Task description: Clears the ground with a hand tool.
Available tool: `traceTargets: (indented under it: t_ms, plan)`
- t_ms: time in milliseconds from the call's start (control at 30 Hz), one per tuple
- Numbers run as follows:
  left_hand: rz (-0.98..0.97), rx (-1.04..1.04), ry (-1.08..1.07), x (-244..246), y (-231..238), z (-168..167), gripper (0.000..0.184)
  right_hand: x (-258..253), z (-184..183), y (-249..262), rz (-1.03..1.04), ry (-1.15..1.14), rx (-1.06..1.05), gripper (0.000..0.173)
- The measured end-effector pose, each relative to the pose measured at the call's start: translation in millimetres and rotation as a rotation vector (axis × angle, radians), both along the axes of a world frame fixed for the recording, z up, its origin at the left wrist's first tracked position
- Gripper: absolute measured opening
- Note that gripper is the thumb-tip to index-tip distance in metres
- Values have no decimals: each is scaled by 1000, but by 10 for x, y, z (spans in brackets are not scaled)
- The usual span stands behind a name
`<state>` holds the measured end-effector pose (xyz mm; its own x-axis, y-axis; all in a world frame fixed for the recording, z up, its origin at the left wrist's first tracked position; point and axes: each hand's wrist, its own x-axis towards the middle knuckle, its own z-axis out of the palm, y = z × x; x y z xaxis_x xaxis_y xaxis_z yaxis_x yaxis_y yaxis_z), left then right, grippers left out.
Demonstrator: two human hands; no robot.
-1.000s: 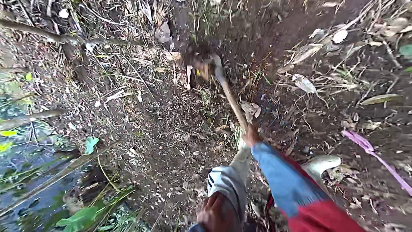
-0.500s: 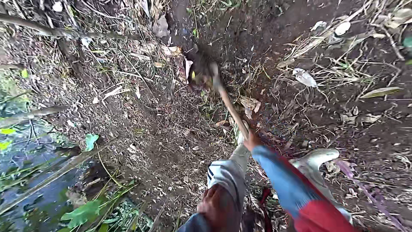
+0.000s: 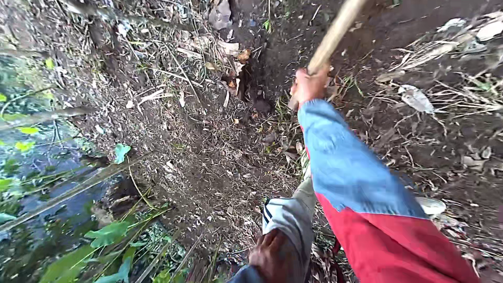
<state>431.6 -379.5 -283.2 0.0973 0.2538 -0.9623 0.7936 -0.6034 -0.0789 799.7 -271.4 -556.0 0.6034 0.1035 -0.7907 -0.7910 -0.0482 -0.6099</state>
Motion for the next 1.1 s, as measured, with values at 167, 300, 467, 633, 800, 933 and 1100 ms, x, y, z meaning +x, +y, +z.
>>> traceTargets:
  t_ms: [167,300,467,633,800,933,1100]
  plan:
    - [37,-35,27,12,9,14,57,-1225,-483,-572,969,64,-197,78]
    - [48,-55,-3,-20,95,-30,59,-2081,-146,-1638,1436,248,-294,76]
    - [46,-84,-18,-55,50,-63,61,-1650,336,-2117,1074,208,-395,70]
    - [32,-42,7,-189,-113,-60,60,-569,26,-1354,8,103,-174,80]
    - [60,-20,31,-275,-484,20,64,-1898,-391,-2424,701,208,-317,84]
    - [58,11,60,-426,-984,29,69,-2795,238,-3545,1276,397,-461,83]
    - [-7,-14,35,-557,-1466,91,63,-1985,472,-3881,848,301,-496,74]
